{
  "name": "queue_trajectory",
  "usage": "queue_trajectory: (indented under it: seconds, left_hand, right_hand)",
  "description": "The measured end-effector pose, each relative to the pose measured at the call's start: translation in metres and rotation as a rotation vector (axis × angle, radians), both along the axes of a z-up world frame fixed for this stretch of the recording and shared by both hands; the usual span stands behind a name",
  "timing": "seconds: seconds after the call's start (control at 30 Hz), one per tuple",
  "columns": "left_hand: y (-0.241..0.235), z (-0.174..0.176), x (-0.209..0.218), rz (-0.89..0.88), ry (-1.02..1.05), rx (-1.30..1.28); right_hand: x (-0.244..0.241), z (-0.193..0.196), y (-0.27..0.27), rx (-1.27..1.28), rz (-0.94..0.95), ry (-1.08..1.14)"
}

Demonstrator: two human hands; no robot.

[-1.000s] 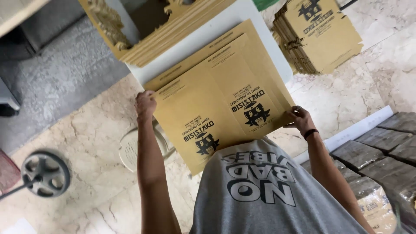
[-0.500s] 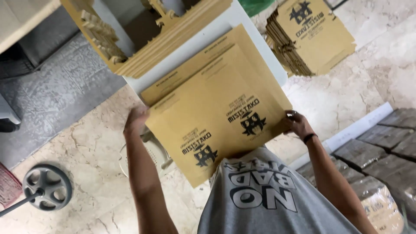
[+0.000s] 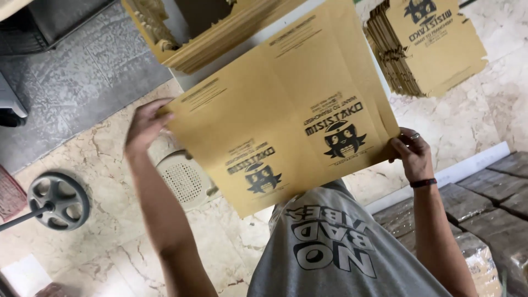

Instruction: Punching out pre-cut shapes from cardboard sheets and stacking the finished products.

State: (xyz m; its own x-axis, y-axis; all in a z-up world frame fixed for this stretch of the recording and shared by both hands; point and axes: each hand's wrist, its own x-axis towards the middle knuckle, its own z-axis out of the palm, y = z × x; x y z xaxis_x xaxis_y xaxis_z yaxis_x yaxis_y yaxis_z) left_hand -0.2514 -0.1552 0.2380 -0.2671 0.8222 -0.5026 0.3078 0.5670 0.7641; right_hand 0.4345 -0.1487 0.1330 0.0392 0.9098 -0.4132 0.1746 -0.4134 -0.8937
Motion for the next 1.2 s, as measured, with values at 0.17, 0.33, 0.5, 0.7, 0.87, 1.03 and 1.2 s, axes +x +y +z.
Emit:
queue_trajectory:
  seconds: [0.17,0.33,0.5,0.7,0.87,1.03,1.2]
  left_hand:
    - [0.038,-0.15,0.005,-0.122,0.117,0.182]
    - [0.074,-0.217,0.028,-0.324,0.667,-0.304]
    - [0.07,-0.212,0.023,-0.321,0.639,-0.222]
    - [0.064,-0.191,0.037,-0.316,0.639,-0.166]
    - [0.067,-0.179,0.049,-0.237,0.684,-0.168]
    - [0.075,-0.181,0.051,-0.214,0.679,-0.232]
    - [0.074,-0.189,0.048,-0.198,0.691,-0.185]
  right_hand:
    - [0.017,-0.08,0.034,-0.064,-0.016,-0.079]
    - [0.015,-0.107,0.039,-0.16,0.005,-0.322]
    - [0.009,-0.085,0.04,-0.129,0.038,-0.303]
    - [0.008,-0.091,0.035,-0.124,0.029,-0.332]
    - [-0.003,-0.076,0.037,-0.211,-0.024,-0.326]
    - [-0.006,-0.075,0.038,-0.185,-0.028,-0.322]
    - [-0.003,-0.081,0.036,-0.196,-0.052,-0.305]
